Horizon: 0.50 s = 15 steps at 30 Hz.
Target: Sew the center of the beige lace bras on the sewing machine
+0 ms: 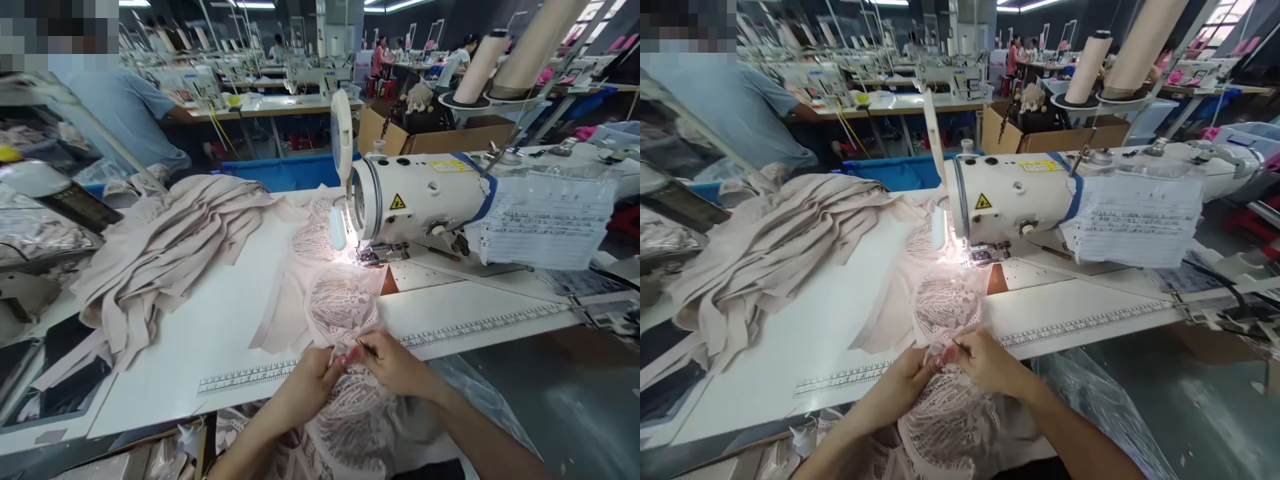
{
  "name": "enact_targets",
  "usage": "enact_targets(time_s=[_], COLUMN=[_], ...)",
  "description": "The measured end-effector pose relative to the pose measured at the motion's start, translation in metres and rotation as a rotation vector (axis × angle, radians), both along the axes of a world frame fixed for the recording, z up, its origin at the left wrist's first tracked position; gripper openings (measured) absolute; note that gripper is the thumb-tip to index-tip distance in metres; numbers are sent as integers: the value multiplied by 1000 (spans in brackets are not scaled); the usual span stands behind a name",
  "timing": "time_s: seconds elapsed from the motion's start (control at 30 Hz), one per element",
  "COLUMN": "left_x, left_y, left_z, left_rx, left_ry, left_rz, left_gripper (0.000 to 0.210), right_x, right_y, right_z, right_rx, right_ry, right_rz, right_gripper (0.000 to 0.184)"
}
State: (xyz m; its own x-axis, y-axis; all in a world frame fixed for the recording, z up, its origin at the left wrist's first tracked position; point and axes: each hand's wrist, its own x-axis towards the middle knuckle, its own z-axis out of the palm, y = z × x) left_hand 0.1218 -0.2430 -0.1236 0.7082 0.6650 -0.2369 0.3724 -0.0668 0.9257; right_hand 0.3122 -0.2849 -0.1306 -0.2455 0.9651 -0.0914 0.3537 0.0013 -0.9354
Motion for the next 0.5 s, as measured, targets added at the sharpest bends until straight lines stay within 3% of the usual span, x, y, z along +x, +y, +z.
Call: enact_targets(time_s=[0.1,0.17,0.23,0.33,0.43,0.5], left_x=[6,11,15,17,14,11], left_y=[-14,-28,-41,-47,-31,-13], left_z=[-8,-18,-27,-27,-12,-2], left_rx=[62,63,39,-77,-302,-485], left_ry=[18,10,-63,-235,-401,-518], left_rz=[133,324,468,479,439,497], left_gripper=[55,60,64,67,69,68], right_x=[-1,-8,-18,-26,-22,-16], right_y=[11,17,19,18,15,13], right_z=[1,0,-3,-6,-4,-1], right_rx=[-37,71,273,436,296,152], right_ry=[-20,-69,-120,-118,-20,22], right_rz=[74,-40,-203,-332,-320,-184], right_gripper=[52,45,37,29,34,37])
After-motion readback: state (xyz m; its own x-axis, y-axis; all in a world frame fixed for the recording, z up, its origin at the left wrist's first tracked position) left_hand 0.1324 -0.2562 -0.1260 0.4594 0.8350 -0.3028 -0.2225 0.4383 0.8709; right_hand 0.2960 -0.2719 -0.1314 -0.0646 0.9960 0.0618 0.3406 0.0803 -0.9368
